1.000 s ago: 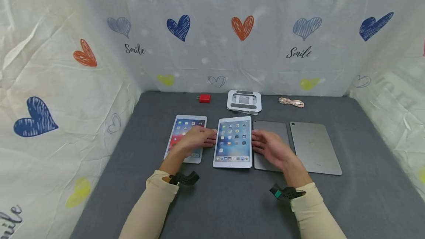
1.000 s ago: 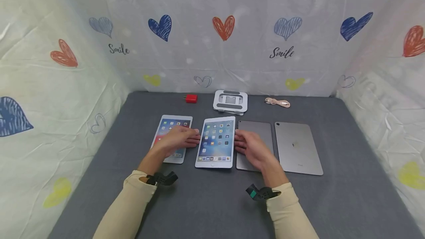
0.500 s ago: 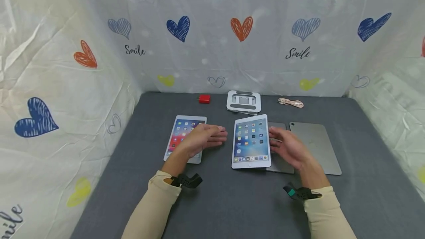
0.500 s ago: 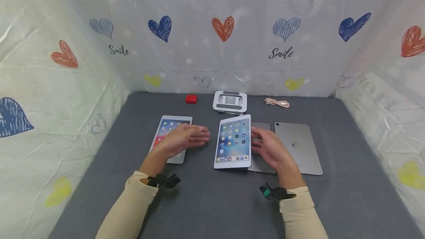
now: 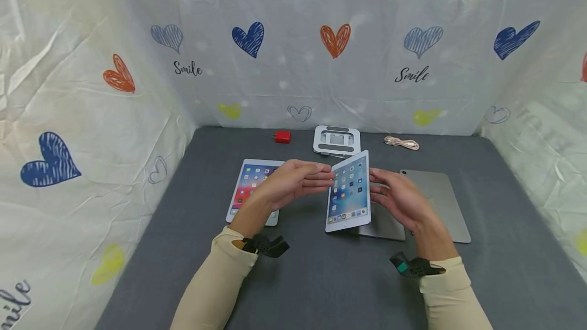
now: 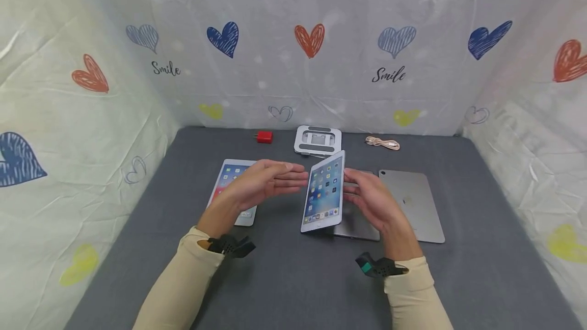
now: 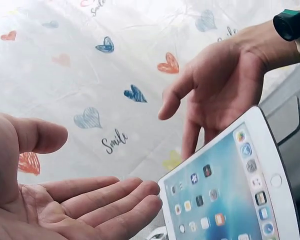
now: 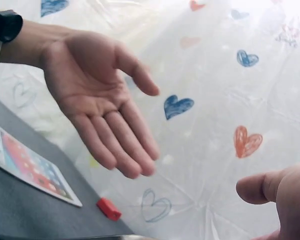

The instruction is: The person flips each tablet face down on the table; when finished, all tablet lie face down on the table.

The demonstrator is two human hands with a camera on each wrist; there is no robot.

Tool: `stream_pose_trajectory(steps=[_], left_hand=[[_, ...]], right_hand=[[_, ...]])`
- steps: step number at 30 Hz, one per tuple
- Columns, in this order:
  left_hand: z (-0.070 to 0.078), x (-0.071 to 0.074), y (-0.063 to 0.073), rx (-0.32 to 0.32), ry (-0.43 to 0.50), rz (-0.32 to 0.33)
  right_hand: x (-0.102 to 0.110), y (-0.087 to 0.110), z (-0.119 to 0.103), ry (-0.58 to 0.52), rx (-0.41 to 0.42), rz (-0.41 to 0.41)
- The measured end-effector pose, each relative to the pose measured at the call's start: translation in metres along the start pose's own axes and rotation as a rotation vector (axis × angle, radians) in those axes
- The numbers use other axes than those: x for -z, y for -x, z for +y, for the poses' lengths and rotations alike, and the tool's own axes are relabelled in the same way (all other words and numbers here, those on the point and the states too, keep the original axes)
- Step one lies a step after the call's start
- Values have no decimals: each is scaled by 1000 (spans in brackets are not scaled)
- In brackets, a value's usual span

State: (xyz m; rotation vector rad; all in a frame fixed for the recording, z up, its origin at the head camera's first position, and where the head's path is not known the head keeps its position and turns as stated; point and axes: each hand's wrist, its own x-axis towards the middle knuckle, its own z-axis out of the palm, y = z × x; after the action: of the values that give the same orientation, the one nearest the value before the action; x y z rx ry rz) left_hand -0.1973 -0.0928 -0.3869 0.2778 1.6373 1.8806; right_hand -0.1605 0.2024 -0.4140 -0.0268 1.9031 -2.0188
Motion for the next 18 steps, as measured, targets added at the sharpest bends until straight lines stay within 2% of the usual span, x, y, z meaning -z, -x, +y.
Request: stream_pose_trajectory(steps=[10,18], left_hand=[[15,-15,-6,-31,5,-67],[20,-14,-12,-26,-15,-23]], right_hand=[[-25,-8,-13,-63,36,-47],[-38,-15,-17,-60,54,-54]])
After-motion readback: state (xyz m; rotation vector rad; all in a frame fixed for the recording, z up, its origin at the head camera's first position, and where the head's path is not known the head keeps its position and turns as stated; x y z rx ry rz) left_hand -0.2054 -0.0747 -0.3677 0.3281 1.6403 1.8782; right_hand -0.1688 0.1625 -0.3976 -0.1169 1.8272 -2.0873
